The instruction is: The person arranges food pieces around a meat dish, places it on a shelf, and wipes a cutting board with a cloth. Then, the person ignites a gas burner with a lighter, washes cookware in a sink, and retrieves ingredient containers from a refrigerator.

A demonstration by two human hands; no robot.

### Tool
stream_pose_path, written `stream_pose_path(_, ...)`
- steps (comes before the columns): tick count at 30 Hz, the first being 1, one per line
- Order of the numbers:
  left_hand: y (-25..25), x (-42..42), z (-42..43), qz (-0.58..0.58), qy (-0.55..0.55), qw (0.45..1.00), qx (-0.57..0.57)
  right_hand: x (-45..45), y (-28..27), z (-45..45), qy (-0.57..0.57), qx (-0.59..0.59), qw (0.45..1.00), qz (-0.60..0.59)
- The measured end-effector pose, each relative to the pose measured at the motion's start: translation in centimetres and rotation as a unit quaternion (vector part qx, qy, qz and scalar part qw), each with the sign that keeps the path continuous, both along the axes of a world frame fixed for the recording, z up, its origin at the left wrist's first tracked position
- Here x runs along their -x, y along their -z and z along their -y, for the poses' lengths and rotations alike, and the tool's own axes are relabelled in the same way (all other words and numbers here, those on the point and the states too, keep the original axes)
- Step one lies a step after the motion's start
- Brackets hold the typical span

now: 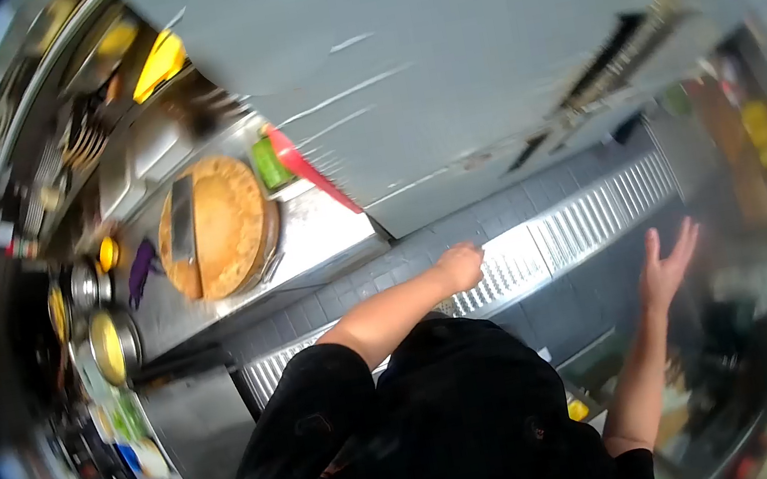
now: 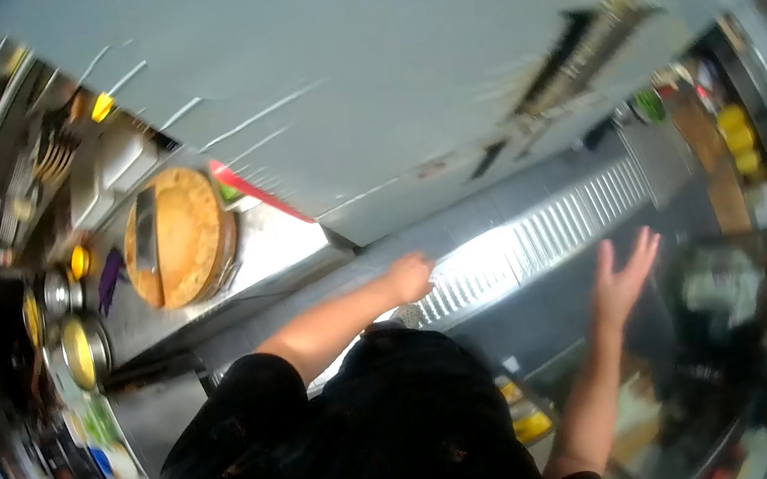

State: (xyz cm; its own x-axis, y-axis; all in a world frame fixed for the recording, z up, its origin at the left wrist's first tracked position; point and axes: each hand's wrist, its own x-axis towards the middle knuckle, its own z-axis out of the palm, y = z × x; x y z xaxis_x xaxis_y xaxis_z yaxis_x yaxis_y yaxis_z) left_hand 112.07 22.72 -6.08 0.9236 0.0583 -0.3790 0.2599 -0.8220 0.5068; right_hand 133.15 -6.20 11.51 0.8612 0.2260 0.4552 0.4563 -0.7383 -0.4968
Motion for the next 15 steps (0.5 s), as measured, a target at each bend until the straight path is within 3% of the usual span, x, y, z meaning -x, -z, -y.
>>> stream_pose_path(4,3.0,9.1,-3.7,-0.086,-0.147,0.985,0.002,-12.2,-1.3,-5.6,-0.053,-0.079,0.995,-0.027)
stream_pose_path(7,4.6,16.8,-3.6,-0.170,-0.302,0.938,-0.013,-21.9,-1.5,-8.9,-0.086,-0.105,0.988,-0.072)
stream_pose_path(10,5.6,23.3,-0.2,-0.267,-0.514,0.815,-0.025,-34.5,2.2,-10.4,-0.136,-0.124,0.980,-0.072)
stream_pose_path(11,5.4,24.4,1.7,-0.279,-0.584,0.762,-0.016,-38.5,4.2,-11.2,-0.188,-0.200,0.960,-0.063)
stream_pose_path(12,5.8,25.3,4.5,-0.289,-0.649,0.704,-0.002,-31.8,-1.3,-15.4,-0.091,-0.371,0.902,-0.201)
stream_pose_path(13,8.7,26.5,8.3,-0.242,-0.711,0.659,-0.038,-30.1,-3.1,-16.9,-0.088,-0.353,0.914,-0.179)
stream_pose_path(15,5.6,23.9,15.8,-0.189,-0.809,0.555,0.029,-32.3,-1.6,-17.9,-0.130,-0.366,0.899,-0.202)
